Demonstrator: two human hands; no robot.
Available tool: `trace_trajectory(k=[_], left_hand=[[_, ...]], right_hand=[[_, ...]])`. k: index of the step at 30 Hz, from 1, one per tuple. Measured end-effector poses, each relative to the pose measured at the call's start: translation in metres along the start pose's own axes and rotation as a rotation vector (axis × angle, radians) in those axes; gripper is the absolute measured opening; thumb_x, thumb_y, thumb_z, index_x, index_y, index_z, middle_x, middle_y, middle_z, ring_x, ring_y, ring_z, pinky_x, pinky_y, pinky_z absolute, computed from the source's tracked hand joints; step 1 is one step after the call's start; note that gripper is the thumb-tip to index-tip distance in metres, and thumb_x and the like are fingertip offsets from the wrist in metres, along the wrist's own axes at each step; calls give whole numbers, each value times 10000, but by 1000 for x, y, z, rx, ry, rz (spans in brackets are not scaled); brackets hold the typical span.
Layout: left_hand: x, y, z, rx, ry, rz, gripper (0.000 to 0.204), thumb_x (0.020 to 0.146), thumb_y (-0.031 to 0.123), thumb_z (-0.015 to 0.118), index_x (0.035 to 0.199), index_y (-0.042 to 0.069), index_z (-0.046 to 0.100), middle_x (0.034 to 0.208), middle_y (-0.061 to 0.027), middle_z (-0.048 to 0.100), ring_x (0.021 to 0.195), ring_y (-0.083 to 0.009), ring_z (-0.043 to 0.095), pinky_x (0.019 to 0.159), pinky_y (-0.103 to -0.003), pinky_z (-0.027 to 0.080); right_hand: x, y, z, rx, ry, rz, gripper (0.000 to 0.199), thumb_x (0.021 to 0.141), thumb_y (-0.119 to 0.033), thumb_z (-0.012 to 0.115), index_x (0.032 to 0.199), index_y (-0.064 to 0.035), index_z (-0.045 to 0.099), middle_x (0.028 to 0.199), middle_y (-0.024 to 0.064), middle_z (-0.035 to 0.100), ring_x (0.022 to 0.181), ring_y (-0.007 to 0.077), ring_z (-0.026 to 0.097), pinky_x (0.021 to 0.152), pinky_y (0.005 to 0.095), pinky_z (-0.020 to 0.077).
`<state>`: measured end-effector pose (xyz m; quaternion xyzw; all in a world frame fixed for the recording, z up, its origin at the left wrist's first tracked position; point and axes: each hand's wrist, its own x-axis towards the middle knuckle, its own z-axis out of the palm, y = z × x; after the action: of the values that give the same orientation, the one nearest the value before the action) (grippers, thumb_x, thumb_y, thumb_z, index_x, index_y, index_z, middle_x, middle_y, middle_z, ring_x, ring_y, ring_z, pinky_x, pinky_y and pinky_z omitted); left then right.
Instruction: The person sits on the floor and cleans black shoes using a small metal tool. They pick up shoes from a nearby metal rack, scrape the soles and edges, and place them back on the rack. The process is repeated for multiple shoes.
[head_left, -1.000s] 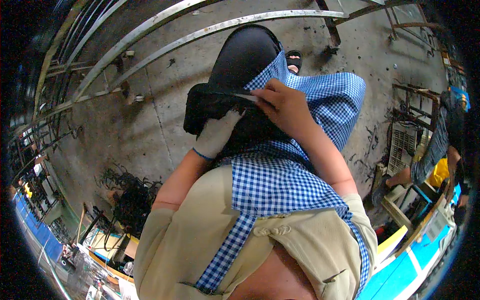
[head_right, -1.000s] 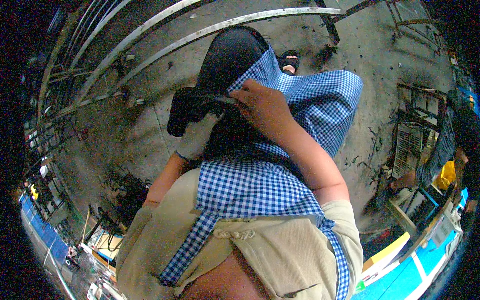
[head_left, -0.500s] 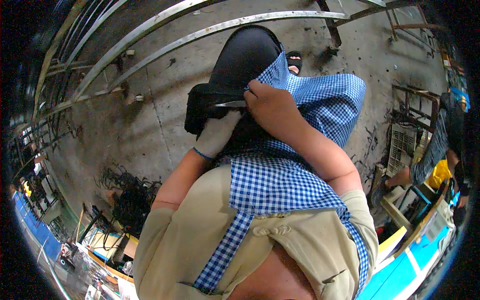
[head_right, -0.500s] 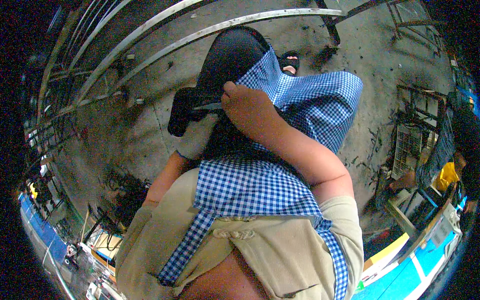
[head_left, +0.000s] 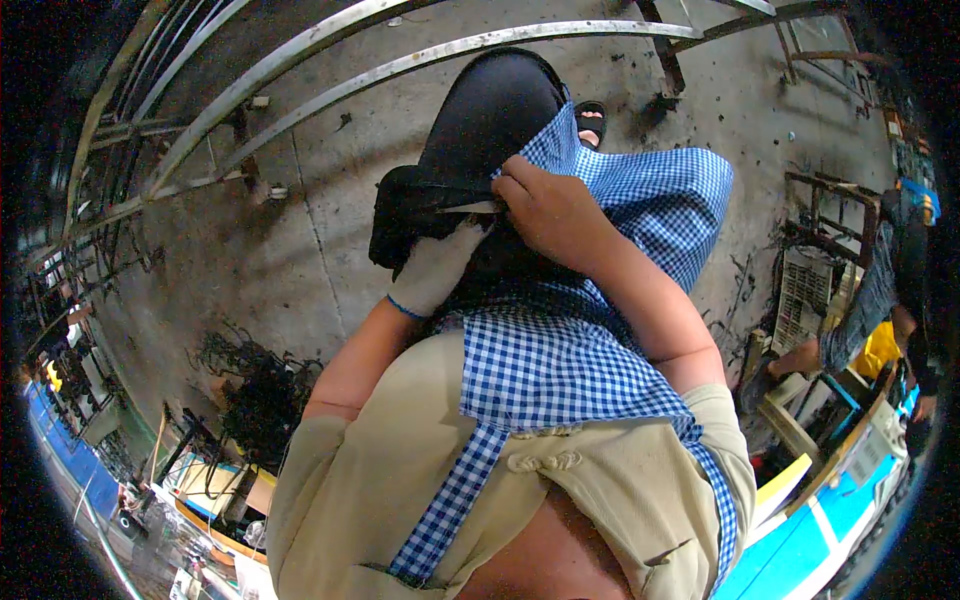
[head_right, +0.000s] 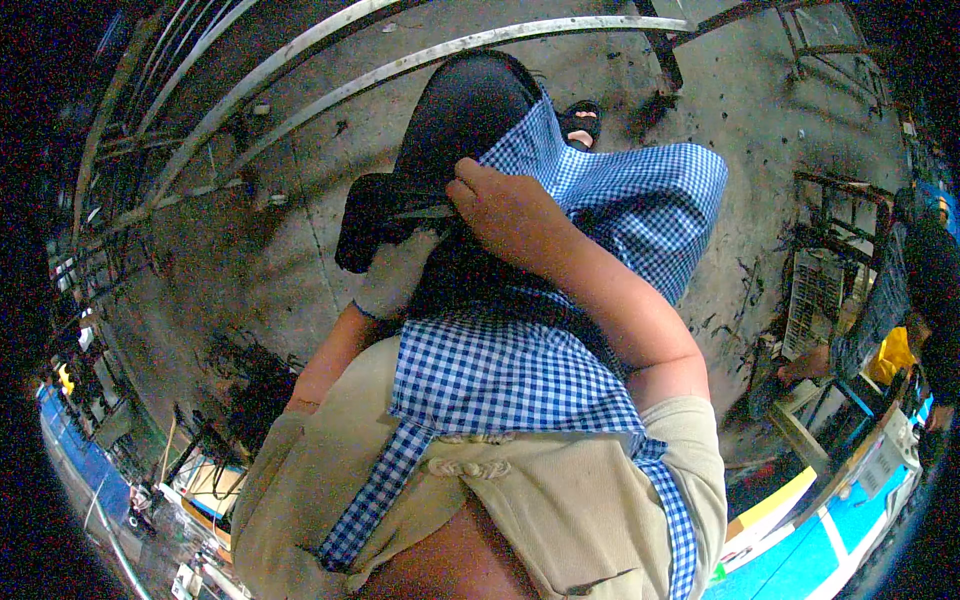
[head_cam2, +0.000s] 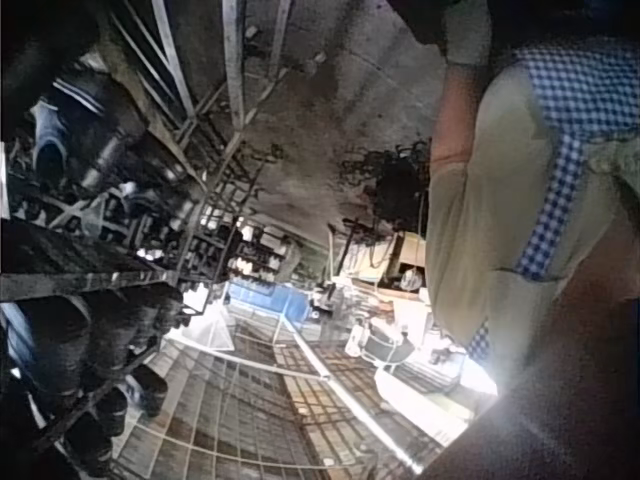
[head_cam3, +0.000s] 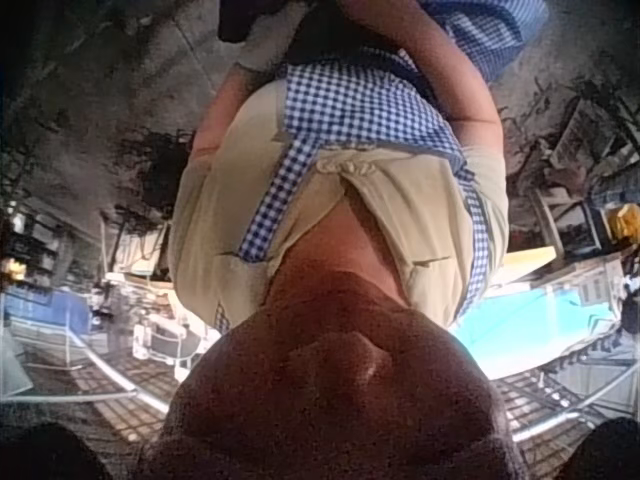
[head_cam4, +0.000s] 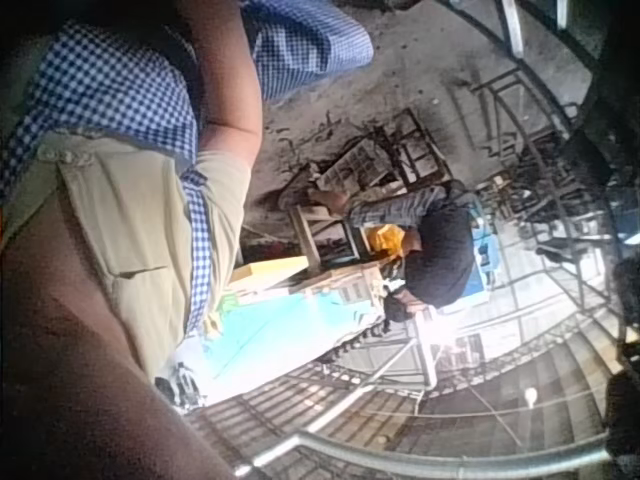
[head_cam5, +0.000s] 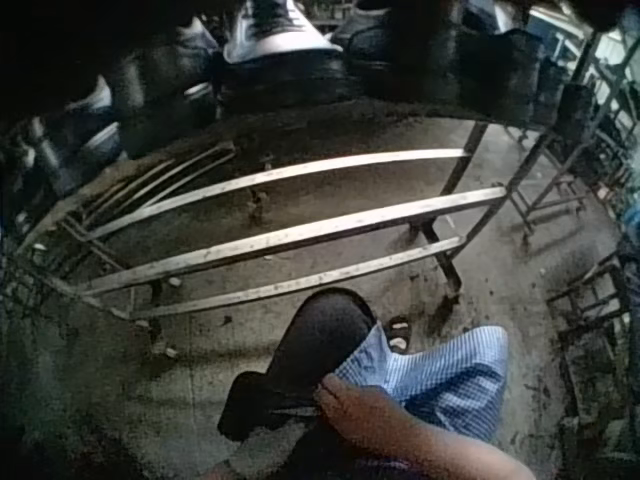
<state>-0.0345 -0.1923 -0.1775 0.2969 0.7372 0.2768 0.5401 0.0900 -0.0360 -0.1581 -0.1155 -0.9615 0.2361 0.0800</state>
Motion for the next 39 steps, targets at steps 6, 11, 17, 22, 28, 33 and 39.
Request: trace_trajectory(k=[6, 11, 17, 22, 28, 33, 39], left_hand=[[0, 13, -3, 85, -54, -99, 518, 942, 446, 431, 1321, 99, 499, 1302, -180, 529, 1211, -343, 492, 1008, -375, 375], [-11, 39, -5, 55, -29, -144, 480, 960, 417, 408, 1290, 89, 526, 1301, -185, 526, 1192, -351, 503, 1002, -390, 382], [6, -11, 2, 339, 59, 290, 371, 966, 211, 358, 1288, 63, 469, 1198, -234, 570, 1028, -405, 589, 876, -477, 467], [4, -5, 0, 458, -11, 269, 393, 966, 261, 390, 1295, 74, 495, 1280, -190, 529, 1111, -344, 554, 958, -409, 417], [0, -4, -1, 525, -14, 281, 371, 982, 236, 383, 1301, 87, 501, 1314, -173, 511, 1127, -322, 554, 976, -368, 427], [-7, 8, -5, 462, -39, 265, 366, 964, 215, 423, 1299, 93, 501, 1307, -154, 525, 1087, -276, 589, 941, -335, 457], [-30, 45, -25, 607, -227, 172, 379, 975, 163, 348, 1323, 128, 493, 1349, -107, 498, 1157, -196, 538, 1027, -295, 392]], right_hand=[[0, 9, 3, 73, -51, -8, 136, 802, -67, 572, 927, -26, 541, 877, 118, 504, 701, 297, 584, 545, 378, 490], [6, 27, 10, 152, -21, -88, 146, 803, -70, 581, 932, -28, 526, 894, 129, 498, 710, 314, 574, 561, 398, 484], [16, 25, 17, 73, -1, -63, 105, 842, -89, 560, 907, -21, 513, 887, 144, 495, 713, 329, 572, 562, 407, 481], [14, 16, 16, 95, 11, 117, 102, 850, -99, 560, 893, -23, 507, 896, 150, 494, 721, 351, 570, 582, 434, 478], [6, 42, 19, 439, 300, 300, 164, 854, -109, 595, 963, 2, 543, 906, 132, 611, 793, 226, 626, 695, 330, 490], [-12, 53, 3, 822, 265, 520, 163, 874, -148, 641, 956, -9, 612, 833, 7, 612, 772, 71, 543, 699, 243, 458], [-14, 42, -21, 894, 130, 553, 163, 872, -139, 643, 966, -5, 627, 831, 3, 600, 759, 71, 529, 685, 243, 449]])
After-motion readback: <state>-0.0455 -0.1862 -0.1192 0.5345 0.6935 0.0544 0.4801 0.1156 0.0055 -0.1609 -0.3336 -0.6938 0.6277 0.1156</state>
